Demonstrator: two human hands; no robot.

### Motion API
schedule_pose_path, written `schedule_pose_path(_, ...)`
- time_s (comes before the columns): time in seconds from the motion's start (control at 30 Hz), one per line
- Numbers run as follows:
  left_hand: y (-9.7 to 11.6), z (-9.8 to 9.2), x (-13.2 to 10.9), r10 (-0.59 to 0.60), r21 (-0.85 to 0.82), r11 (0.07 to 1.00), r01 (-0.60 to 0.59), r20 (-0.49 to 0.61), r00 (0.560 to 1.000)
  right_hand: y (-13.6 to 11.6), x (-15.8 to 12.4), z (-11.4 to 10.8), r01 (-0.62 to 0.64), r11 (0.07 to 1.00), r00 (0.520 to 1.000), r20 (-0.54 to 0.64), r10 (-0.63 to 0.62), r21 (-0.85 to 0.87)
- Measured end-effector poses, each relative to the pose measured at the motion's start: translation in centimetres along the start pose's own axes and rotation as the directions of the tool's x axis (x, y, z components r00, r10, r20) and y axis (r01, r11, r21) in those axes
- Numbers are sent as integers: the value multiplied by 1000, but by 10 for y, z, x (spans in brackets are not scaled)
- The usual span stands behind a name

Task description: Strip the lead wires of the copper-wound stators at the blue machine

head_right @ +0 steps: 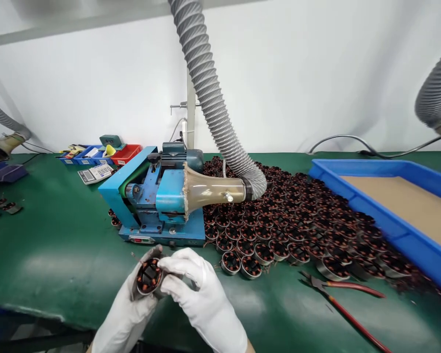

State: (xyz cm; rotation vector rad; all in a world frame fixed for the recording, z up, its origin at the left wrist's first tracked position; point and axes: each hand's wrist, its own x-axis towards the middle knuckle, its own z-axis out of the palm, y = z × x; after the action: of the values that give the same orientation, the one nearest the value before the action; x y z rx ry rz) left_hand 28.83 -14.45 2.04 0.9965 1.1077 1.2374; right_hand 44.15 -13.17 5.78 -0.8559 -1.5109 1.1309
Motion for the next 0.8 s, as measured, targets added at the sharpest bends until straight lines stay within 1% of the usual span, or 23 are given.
schedule_pose_path(0.07,4,4,-6,-24,-39,999,24,10,1000,1,5,5,10,996,1000,-21,-8,90)
schedule_pose_path(0.13,8,11,-12,-39,-49,998,39,6,999,0,10,6,-50,969,998,-36,60,241)
schedule_pose_path(0.2,11,18,-18,-28,-41,999,28,-4,1000,-3,14,2,-117,886,986,-56,159,449)
schedule_pose_path(0.23,13,20,-21,-8,-22,1000,7,-26,1000,-5,15,-2,-106,833,977,-100,189,543)
schedule_pose_path(0.27,14,22,-24,21,7,1000,-20,-59,998,-8,15,-6,-59,796,963,-177,205,603)
schedule_pose_path(0.3,16,22,-26,55,43,998,-51,-94,994,-12,13,-10,12,794,940,-277,198,608)
schedule_pose_path(0.33,18,22,-27,94,83,993,-84,-125,988,-14,10,-13,79,834,911,-380,163,546)
schedule_pose_path(0.37,19,22,-28,136,124,985,-118,-145,980,-16,6,-14,126,897,882,-462,95,424)
schedule_pose_path(0.4,21,21,-27,176,159,975,-154,-137,975,-17,1,-13,137,959,872,-490,3,250)
schedule_pose_path(0.43,21,21,-25,214,183,964,-193,-105,971,-16,-3,-10,128,990,879,-468,-88,53)
schedule_pose_path(0.47,21,20,-22,259,201,949,-241,-67,963,-13,-7,-5,118,984,895,-415,-164,-134)
schedule_pose_path(0.5,20,20,-18,310,218,930,-296,-33,950,-8,-10,1,117,952,910,-354,-218,-284)
schedule_pose_path(0.53,19,21,-14,355,233,910,-343,-11,935,-2,-10,8,109,918,920,-311,-238,-381)
schedule_pose_path(0.57,16,22,-8,388,245,894,-374,-9,922,4,-8,15,88,896,927,-293,-233,-435)
schedule_pose_path(0.63,9,24,5,403,273,886,-374,-58,913,17,0,26,-1,898,939,-309,-151,-440)
schedule_pose_path(0.73,-3,26,26,303,289,924,-252,-149,941,34,21,34,-122,937,947,-320,11,-328)
schedule_pose_path(0.8,-10,26,41,218,277,948,-158,-202,955,44,34,34,-156,954,946,-316,71,-254)
